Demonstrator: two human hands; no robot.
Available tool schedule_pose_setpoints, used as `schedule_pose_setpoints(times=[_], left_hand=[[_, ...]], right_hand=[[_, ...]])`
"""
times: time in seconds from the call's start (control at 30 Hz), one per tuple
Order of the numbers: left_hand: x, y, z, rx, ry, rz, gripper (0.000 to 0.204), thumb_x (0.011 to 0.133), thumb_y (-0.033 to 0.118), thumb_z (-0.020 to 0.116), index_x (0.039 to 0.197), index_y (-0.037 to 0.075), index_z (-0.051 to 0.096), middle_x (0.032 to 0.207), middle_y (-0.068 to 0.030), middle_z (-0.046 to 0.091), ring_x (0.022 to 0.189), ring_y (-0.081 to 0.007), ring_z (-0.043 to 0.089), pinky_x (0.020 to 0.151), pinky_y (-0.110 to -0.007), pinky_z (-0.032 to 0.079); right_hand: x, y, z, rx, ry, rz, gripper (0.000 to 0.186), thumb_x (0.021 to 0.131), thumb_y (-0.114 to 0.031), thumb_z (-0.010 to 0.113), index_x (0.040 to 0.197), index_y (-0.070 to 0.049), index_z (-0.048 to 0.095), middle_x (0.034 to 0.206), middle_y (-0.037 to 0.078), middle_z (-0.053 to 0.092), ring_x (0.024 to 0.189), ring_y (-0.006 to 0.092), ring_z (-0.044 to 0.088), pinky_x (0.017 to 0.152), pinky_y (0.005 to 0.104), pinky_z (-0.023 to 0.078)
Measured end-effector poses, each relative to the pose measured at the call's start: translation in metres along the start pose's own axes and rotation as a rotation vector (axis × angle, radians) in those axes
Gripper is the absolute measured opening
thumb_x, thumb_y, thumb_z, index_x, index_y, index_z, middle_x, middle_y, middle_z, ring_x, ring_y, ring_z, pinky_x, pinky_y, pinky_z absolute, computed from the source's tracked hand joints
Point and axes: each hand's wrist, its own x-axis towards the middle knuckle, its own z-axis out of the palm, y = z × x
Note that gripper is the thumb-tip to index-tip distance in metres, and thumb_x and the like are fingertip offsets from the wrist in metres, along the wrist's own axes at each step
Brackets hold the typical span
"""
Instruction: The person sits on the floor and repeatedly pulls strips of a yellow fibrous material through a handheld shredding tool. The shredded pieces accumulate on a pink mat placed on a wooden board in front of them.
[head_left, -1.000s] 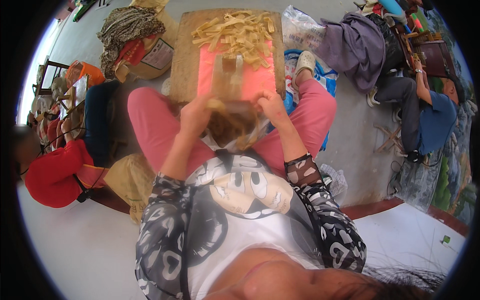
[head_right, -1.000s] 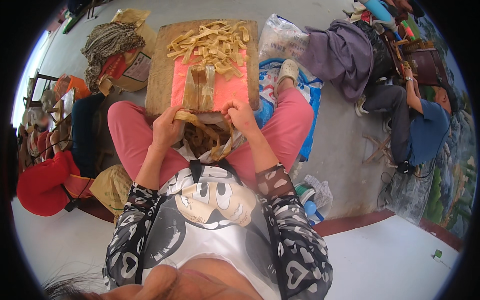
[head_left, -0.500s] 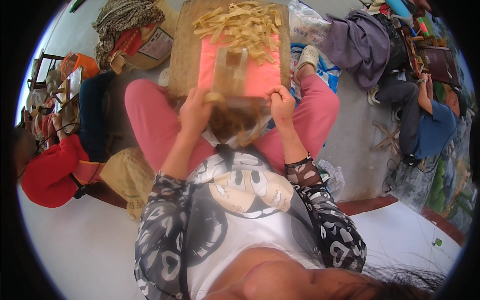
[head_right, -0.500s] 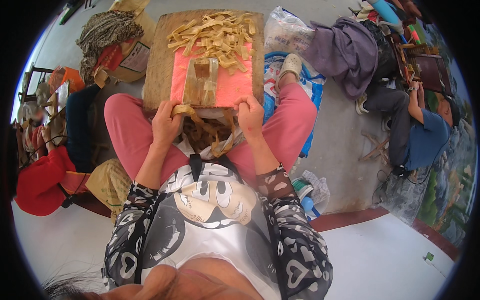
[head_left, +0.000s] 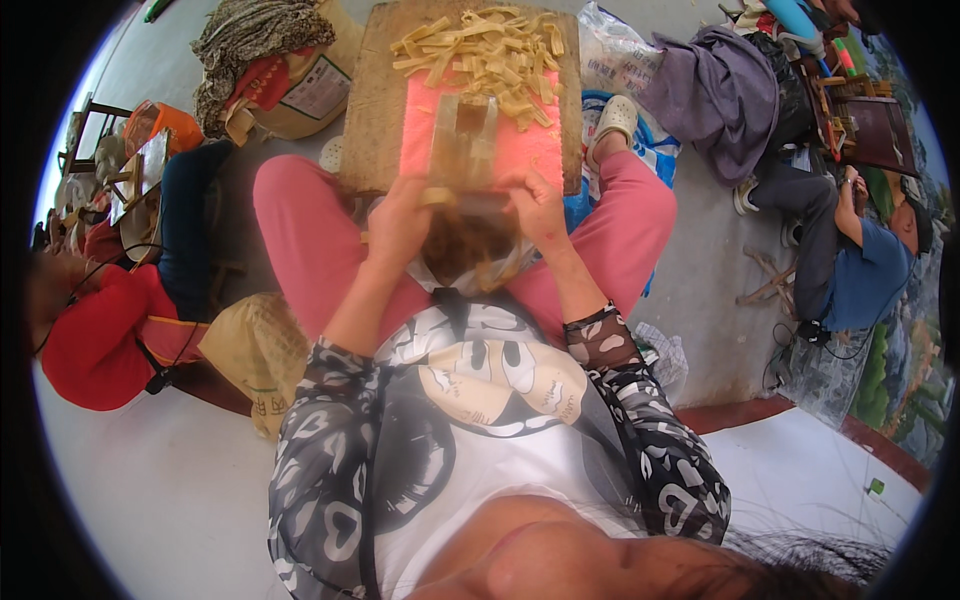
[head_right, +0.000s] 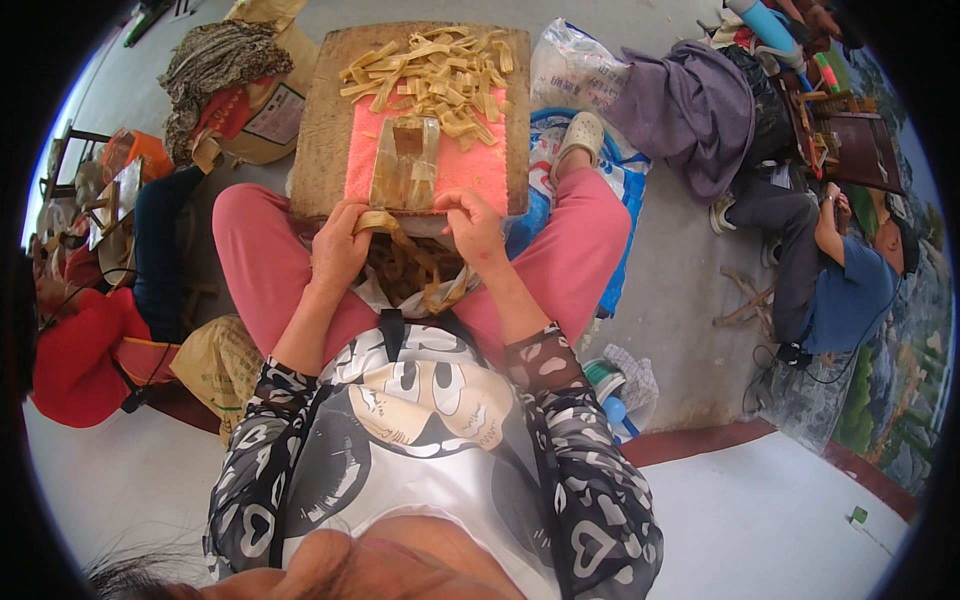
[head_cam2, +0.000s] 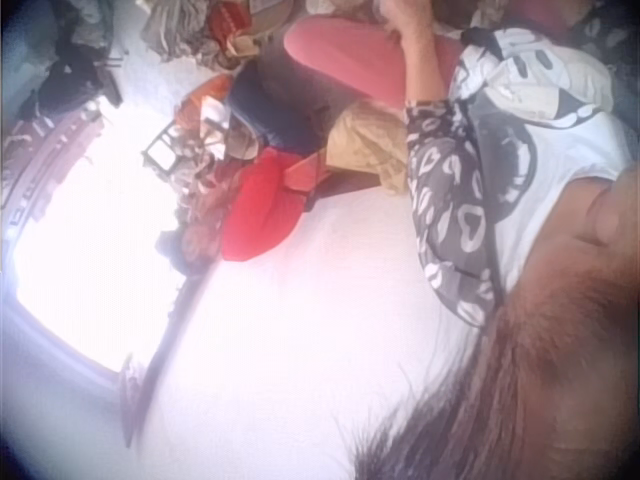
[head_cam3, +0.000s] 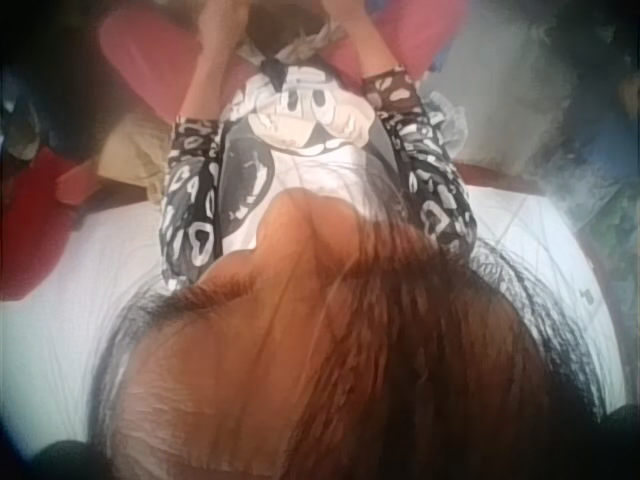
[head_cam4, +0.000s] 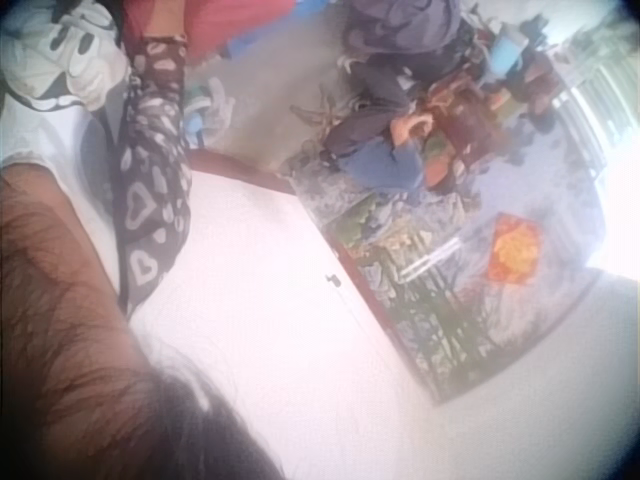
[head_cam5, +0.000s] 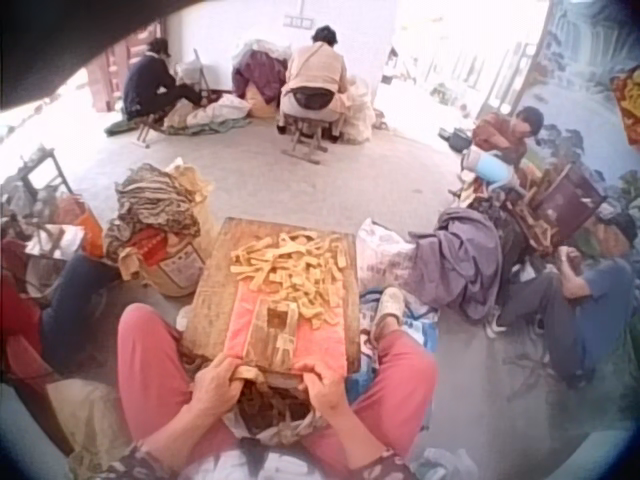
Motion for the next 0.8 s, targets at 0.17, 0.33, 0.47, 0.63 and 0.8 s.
schedule_pose_setpoints(times=[0.17, 0.33, 0.47, 0.63, 0.8], left_hand=[[-0.004, 0.001, 0.0, 0.053, 0.009, 0.228, 0.021, 0.074, 0.002, 0.06, 0.095, 0.005, 0.061, 0.096, -0.0095, 0.061, 0.084, -0.0284, 0.061, 0.071, -0.034, 0.048], [-0.001, 0.003, 0.005, 0.094, 0.09, 0.356, 0.024, 0.073, 0.004, 0.062, 0.097, 0.006, 0.062, 0.084, -0.0103, 0.062, 0.079, -0.0284, 0.06, 0.069, -0.035, 0.048], [0.005, -0.016, -0.014, 0.198, 0.083, 0.235, 0.022, 0.077, 0.004, 0.06, 0.099, 0.006, 0.06, 0.082, -0.011, 0.061, 0.077, -0.0304, 0.059, 0.067, -0.038, 0.047], [-0.009, -0.01, 0.003, 0.06, -0.05, 0.241, 0.029, 0.076, -0.001, 0.056, 0.105, 0.006, 0.058, 0.087, -0.0127, 0.061, 0.08, -0.0314, 0.06, 0.068, -0.038, 0.048], [-0.019, -0.001, 0.006, 0.055, -0.352, 0.026, 0.033, 0.08, 0.005, 0.049, 0.113, 0.004, 0.054, 0.082, -0.0145, 0.062, 0.079, -0.0331, 0.061, 0.068, -0.038, 0.048]], right_hand=[[-0.006, -0.026, 0.004, 0.267, -0.089, 0.066, 0.02, 0.085, -0.002, 0.051, 0.102, -0.003, 0.061, 0.097, 0.006, 0.062, 0.074, 0.0094, 0.059, 0.061, 0.0213, 0.048], [-0.017, -0.043, 0.016, 0.251, -0.485, 0.321, 0.025, 0.087, -0.012, 0.059, 0.108, 0.0, 0.057, 0.089, 0.005, 0.064, 0.069, 0.0093, 0.059, 0.063, 0.0212, 0.048], [-0.009, -0.021, 0.0, 0.202, -0.477, 0.404, 0.024, 0.087, -0.013, 0.059, 0.107, 0.0, 0.058, 0.085, 0.003, 0.063, 0.067, 0.0079, 0.058, 0.062, 0.0208, 0.048], [-0.018, -0.042, 0.011, 0.316, -0.565, 0.462, 0.022, 0.089, -0.014, 0.057, 0.107, 0.0, 0.056, 0.078, 0.002, 0.06, 0.064, 0.0076, 0.057, 0.056, 0.019, 0.048], [-0.011, -0.032, 0.005, 0.481, -0.439, 0.567, 0.015, 0.09, -0.015, 0.056, 0.098, -0.002, 0.057, 0.064, -0.001, 0.052, 0.049, 0.0042, 0.047, 0.039, 0.0167, 0.038]])
